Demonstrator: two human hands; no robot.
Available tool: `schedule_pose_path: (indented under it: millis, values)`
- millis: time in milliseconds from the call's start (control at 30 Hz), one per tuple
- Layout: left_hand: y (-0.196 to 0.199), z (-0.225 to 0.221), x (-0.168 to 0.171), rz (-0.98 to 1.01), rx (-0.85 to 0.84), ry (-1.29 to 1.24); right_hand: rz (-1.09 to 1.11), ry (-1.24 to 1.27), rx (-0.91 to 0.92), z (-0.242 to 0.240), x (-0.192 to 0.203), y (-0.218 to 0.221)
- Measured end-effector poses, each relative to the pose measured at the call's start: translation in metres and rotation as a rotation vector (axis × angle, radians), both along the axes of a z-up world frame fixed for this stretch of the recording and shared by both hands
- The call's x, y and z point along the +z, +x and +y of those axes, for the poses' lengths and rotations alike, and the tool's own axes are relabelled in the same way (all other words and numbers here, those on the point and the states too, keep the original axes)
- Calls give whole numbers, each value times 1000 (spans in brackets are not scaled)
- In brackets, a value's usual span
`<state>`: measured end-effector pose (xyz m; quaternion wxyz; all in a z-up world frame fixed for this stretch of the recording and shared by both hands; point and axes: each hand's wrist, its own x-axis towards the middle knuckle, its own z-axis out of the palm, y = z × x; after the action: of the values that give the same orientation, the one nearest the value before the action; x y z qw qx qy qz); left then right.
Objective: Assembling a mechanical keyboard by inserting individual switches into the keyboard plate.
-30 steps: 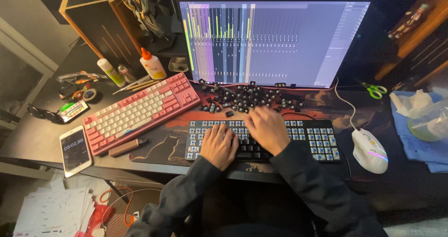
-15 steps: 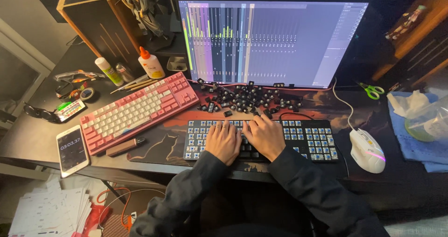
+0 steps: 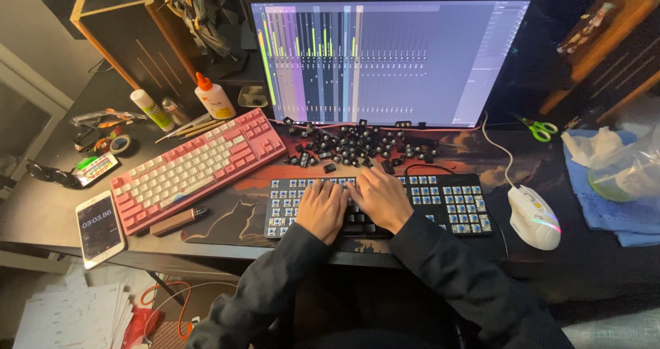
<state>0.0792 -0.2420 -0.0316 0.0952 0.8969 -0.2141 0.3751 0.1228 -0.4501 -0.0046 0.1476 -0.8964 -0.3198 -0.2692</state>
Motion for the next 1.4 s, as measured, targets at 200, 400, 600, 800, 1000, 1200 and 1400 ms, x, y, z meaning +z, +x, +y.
schedule_pose_path:
  millis: [200, 400, 600, 800, 1000, 1200, 1400]
  values:
    - [18, 5, 44, 421, 133, -54, 92, -2, -8, -1, 12, -6]
    - [69, 17, 71, 646, 83, -172, 162, -9, -15, -2, 8, -3]
    - [152, 41, -2, 375, 81, -182, 364, 16, -31, -1, 47, -12]
    - [82, 37, 25, 217, 124, 30, 277, 12, -89, -9, 75, 13]
    - [-8, 13, 3, 31, -111, 30, 87, -30, -36, -34, 6, 16]
    - [-39, -3, 23, -72, -153, 15, -209, -43, -38, -41, 9, -15]
    - [-30, -13, 19, -170, -134, -27, -274, -43, -106, -35, 7, -14]
